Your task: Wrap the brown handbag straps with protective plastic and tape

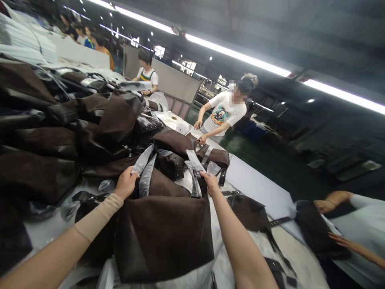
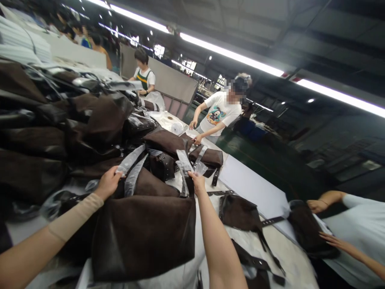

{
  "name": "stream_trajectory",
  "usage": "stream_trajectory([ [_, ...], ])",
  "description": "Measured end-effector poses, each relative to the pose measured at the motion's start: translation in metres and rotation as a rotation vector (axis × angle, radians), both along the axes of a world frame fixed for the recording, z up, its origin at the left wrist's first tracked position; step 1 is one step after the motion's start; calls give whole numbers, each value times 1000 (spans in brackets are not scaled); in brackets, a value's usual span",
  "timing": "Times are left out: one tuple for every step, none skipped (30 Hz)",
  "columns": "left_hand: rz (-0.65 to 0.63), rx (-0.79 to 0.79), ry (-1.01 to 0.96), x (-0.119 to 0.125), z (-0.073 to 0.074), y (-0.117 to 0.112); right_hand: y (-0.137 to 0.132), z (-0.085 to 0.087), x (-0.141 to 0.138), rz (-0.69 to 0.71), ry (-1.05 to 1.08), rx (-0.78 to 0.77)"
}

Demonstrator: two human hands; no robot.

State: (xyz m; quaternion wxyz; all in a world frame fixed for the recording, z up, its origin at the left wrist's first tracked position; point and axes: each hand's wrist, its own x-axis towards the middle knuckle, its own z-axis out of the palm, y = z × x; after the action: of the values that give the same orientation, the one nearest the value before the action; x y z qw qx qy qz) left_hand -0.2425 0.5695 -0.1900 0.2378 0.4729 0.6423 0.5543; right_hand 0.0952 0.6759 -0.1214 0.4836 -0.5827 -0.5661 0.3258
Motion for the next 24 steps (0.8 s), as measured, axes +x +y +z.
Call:
stream_trajectory([
  [2, 28, -72, 2, 6, -5, -16, 6, 6, 32, 35, 23],
  [-2, 58, -129, 5, 13, -11, -35, 12, 12, 64, 78, 39],
  [-6, 88, -160, 8, 20, -17, -56, 17, 20, 86, 122, 55],
  [-7, 118, -164, 12, 28, -24, -77, 21, 27, 95, 159, 80],
  [-8, 148, -150, 16, 37, -31, -99, 24, 35, 82, 182, 104],
  [-15, 177, -132, 21, 46, -38, -120, 25, 44, 43, 192, 135],
  [-30, 203, -117, 26, 55, -44, -139, 25, 52, -10, 203, 167],
  [-47, 225, -104, 31, 64, -50, -156, 25, 61, -59, 212, 197],
  [-64, 247, -92, 37, 74, -56, -170, 25, 69, -120, 227, 226],
  [-77, 273, -79, 43, 83, -60, -182, 26, 77, -174, 249, 247],
  [-86, 302, -68, 48, 92, -64, -191, 28, 83, -223, 274, 266],
  [-91, 334, -58, 53, 102, -67, -198, 33, 88, -264, 300, 284],
  [-91, 366, -46, 56, 111, -69, -203, 39, 92, -291, 321, 300],
  [-93, 397, -30, 59, 121, -70, -205, 47, 94, -311, 336, 318],
  [-97, 429, -11, 59, 130, -70, -205, 57, 93, -326, 346, 342],
  [-101, 460, 15, 57, 140, -69, -203, 68, 91, -329, 346, 366],
  [-99, 492, 41, 53, 151, -66, -199, 80, 86, -320, 335, 392],
  [-88, 527, 65, 48, 162, -64, -193, 93, 79, -303, 314, 422],
  [-63, 567, 84, 41, 173, -60, -186, 107, 71, -279, 284, 456],
  [-26, 609, 100, 32, 185, -55, -178, 122, 61, -248, 246, 494],
  [22, 652, 112, 22, 197, -50, -169, 136, 50, -223, 211, 532],
  [76, 692, 120, 10, 208, -43, -158, 150, 38, -205, 182, 564],
  [117, 726, 127, -3, 218, -35, -146, 162, 26, -182, 161, 585],
  [148, 751, 130, -17, 227, -25, -133, 172, 12, -170, 160, 603],
])
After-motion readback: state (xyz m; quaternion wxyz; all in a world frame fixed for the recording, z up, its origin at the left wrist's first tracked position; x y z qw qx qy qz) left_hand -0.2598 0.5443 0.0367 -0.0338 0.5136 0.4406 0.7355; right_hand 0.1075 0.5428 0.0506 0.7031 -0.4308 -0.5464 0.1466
